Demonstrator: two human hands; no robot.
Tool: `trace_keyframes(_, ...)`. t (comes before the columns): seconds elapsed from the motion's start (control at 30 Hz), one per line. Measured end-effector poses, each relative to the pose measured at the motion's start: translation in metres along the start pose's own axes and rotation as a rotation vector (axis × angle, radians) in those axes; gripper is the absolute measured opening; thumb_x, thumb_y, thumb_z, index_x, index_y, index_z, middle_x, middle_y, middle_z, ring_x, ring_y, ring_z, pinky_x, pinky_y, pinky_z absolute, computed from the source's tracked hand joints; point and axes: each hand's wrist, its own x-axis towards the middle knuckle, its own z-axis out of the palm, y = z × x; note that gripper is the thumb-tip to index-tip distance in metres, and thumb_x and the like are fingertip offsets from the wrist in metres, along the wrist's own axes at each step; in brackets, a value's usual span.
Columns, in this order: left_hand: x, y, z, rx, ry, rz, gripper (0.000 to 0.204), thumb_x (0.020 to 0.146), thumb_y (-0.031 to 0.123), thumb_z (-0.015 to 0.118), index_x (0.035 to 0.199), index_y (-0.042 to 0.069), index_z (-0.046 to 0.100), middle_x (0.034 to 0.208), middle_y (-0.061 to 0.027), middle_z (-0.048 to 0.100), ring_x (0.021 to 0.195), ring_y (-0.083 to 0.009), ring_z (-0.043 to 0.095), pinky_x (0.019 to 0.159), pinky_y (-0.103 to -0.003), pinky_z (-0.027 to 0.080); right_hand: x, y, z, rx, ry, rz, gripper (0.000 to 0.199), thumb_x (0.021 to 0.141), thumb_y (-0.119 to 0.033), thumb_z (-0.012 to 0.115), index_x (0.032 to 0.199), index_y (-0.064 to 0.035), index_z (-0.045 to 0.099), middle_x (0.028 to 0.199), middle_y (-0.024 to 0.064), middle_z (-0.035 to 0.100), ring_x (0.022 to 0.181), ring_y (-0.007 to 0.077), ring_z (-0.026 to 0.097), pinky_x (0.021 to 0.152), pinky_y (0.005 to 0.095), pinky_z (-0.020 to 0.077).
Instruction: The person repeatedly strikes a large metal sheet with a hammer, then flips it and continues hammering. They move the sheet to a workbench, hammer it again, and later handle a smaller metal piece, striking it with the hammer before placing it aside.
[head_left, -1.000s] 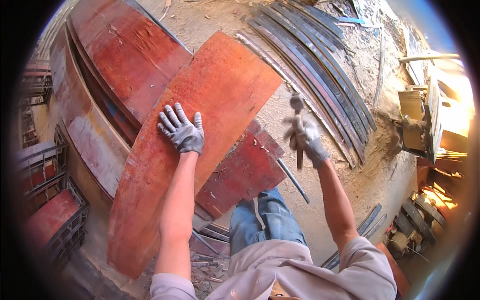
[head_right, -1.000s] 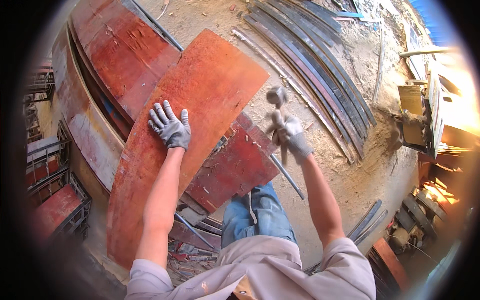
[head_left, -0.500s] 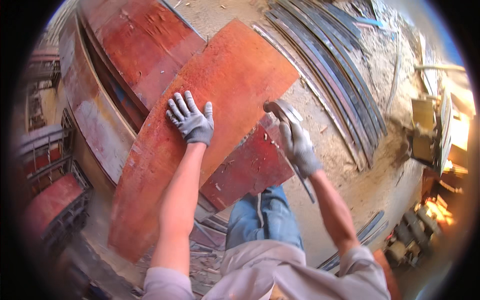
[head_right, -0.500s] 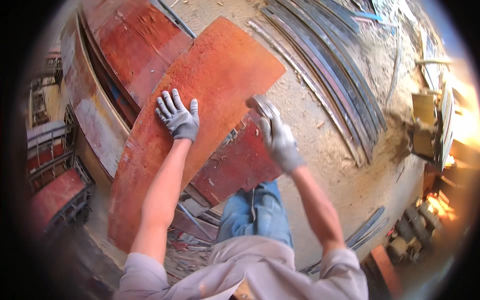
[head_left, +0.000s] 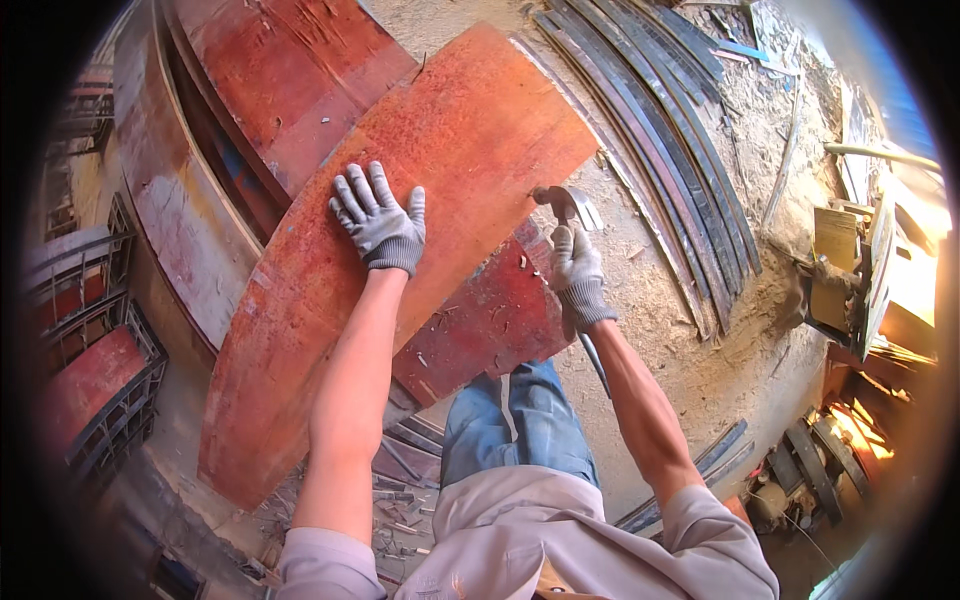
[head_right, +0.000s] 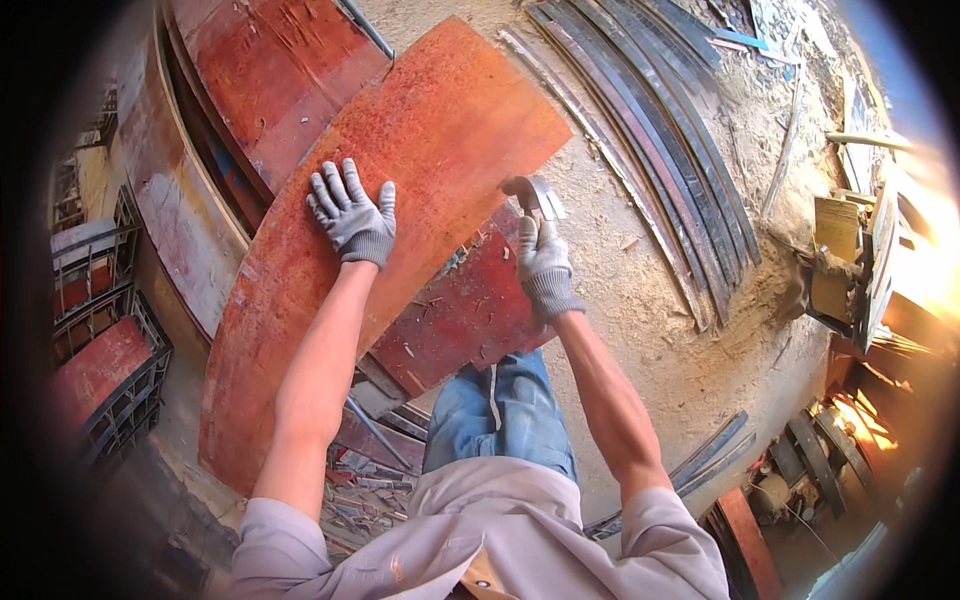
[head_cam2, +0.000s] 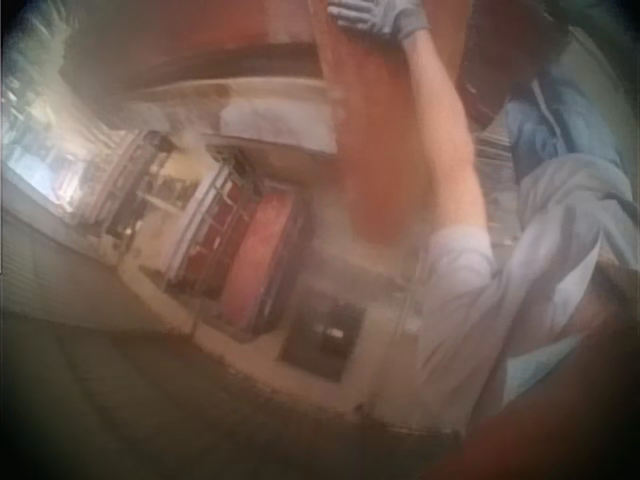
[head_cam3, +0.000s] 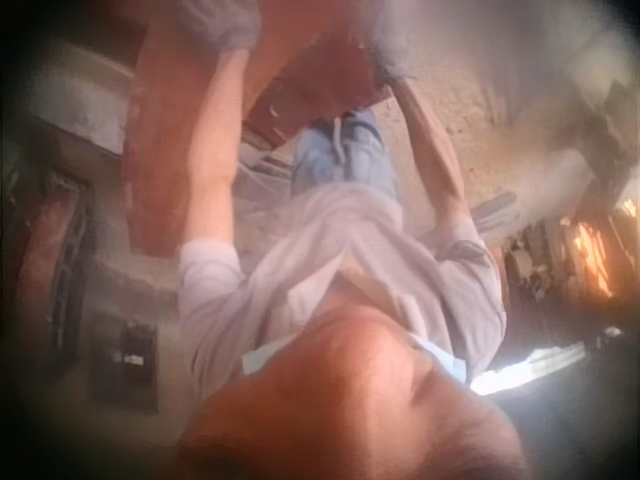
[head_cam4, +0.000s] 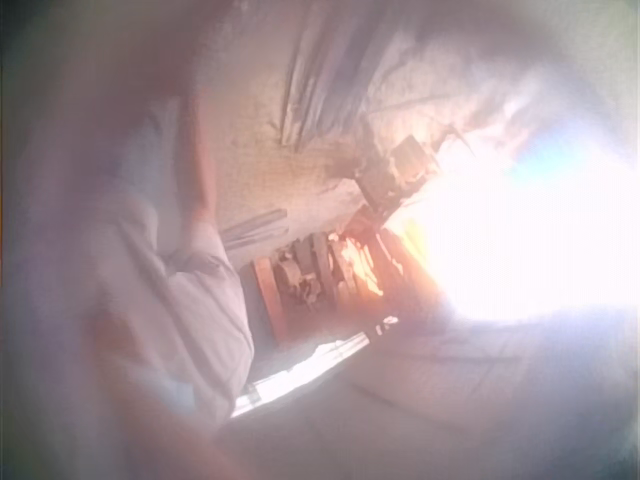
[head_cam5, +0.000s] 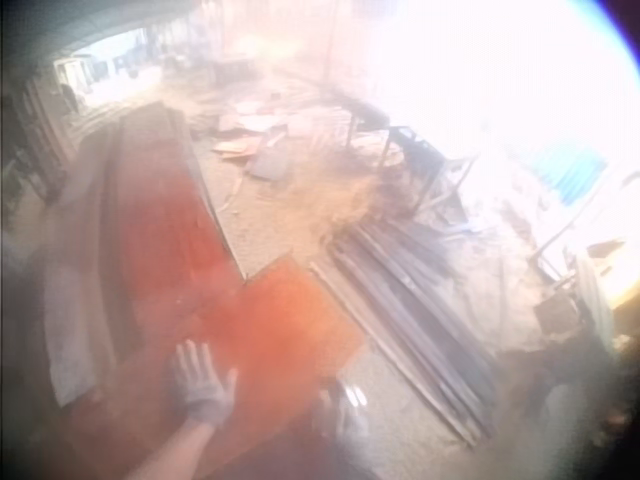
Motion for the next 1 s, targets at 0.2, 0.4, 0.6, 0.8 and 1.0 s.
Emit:
trace_keyframes(0.2,-0.003,-0.008,0.011,-0.008,0.013,-0.011,0.087,0.102,0.063,0.051,0.164,0.006,0.030,0.170,-0.0228,0.026,0.158,-0.0449,0.018,0.127,-0.063,0.013,0.005,0.024,0.038,0.195,0.319,-0.422,0.050,0.113,-0.045,0.042,0.123,0.0012,0.057,0.100,0.0131,0.064,0.083,0.0162,0.059,0.076,0.0344,0.0497)
trace_keyframes(0.4,0.002,-0.003,0.009,-0.029,-0.030,0.006,0.088,0.103,0.064,0.047,0.165,0.005,0.028,0.171,-0.0237,0.023,0.159,-0.0450,0.017,0.127,-0.063,0.012,0.006,-0.006,0.024,0.207,0.123,-0.502,0.059,0.112,-0.046,0.042,0.145,0.0014,0.055,0.139,0.0222,0.062,0.124,0.0325,0.061,0.104,0.0444,0.0488)
trace_keyframes(0.6,-0.013,0.004,0.000,-0.051,0.002,0.017,0.086,0.102,0.063,0.049,0.162,0.003,0.034,0.170,-0.0242,0.026,0.158,-0.0452,0.019,0.127,-0.064,0.012,0.007,-0.022,0.011,0.036,-0.082,-0.044,0.059,0.113,-0.047,0.036,0.144,-0.0005,0.054,0.136,0.0224,0.063,0.115,0.0326,0.064,0.092,0.0408,0.0525)
trace_keyframes(0.8,-0.004,-0.002,0.005,0.002,-0.023,0.035,0.090,0.100,0.066,0.050,0.163,0.004,0.032,0.171,-0.0251,0.025,0.159,-0.0461,0.016,0.128,-0.064,0.009,0.020,-0.024,0.007,-0.177,-0.117,-0.035,0.043,0.111,-0.033,0.049,0.142,-0.0043,0.057,0.118,0.0297,0.066,0.097,0.0440,0.070,0.083,0.0477,0.0568)
trace_keyframes(1.0,0.011,-0.003,0.001,-0.098,0.076,0.044,0.090,0.099,0.065,0.053,0.161,0.003,0.036,0.169,-0.0256,0.030,0.158,-0.0456,0.021,0.127,-0.064,0.013,0.046,-0.032,-0.001,-0.029,-0.081,-0.325,0.042,0.112,-0.033,0.048,0.148,-0.0175,0.059,0.142,0.0220,0.064,0.118,0.0360,0.070,0.101,0.0435,0.0546)
